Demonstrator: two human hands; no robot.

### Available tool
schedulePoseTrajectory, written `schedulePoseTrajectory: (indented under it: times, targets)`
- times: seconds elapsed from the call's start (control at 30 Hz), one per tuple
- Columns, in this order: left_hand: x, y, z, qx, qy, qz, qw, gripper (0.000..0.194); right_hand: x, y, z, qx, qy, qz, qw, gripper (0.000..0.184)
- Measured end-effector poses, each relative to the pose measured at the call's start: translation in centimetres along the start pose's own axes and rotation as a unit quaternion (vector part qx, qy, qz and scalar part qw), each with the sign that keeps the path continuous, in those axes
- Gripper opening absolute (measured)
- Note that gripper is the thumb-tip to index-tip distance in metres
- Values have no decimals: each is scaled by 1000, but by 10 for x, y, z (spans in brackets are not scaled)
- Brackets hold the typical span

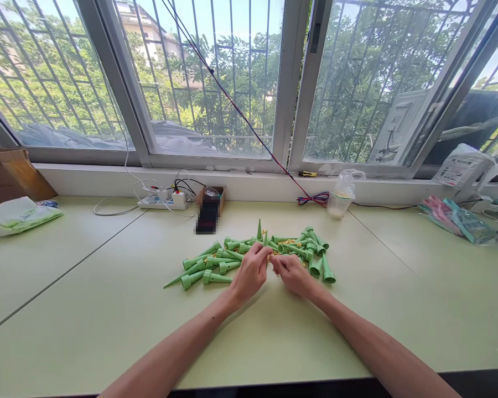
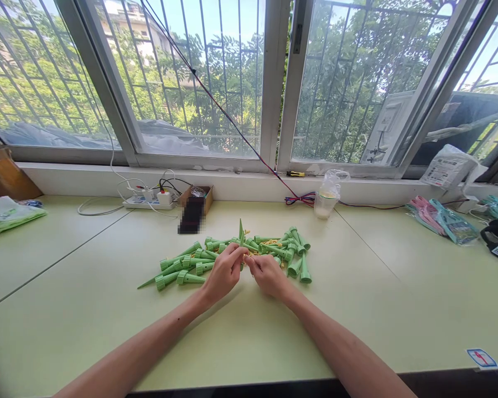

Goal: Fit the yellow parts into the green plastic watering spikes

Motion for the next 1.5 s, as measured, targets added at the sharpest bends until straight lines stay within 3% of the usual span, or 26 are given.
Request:
schedulePoseTrajectory:
  times: [0.7,1.03,1.5]
  targets:
    - [0,0,0,8,-3,-5,1000,23,-1,0,2,-47,18,8,999,51]
    - [-3,-1,-3,81,-64,10,995,21,2,-3,-13,-29,-26,28,999,24]
    - [-5,2,-8,345,-178,-74,919,19,6,2,-24,-16,-29,46,998,28]
Point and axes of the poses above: each hand's wrist, its own x-axis away from the middle knuckle, its own y-axis out of the palm, z = x × y, the point moved 2 cm from there along -x, towards the middle knuckle, and after that the axes turned 6 degrees about -x, right-handed, at the moved point
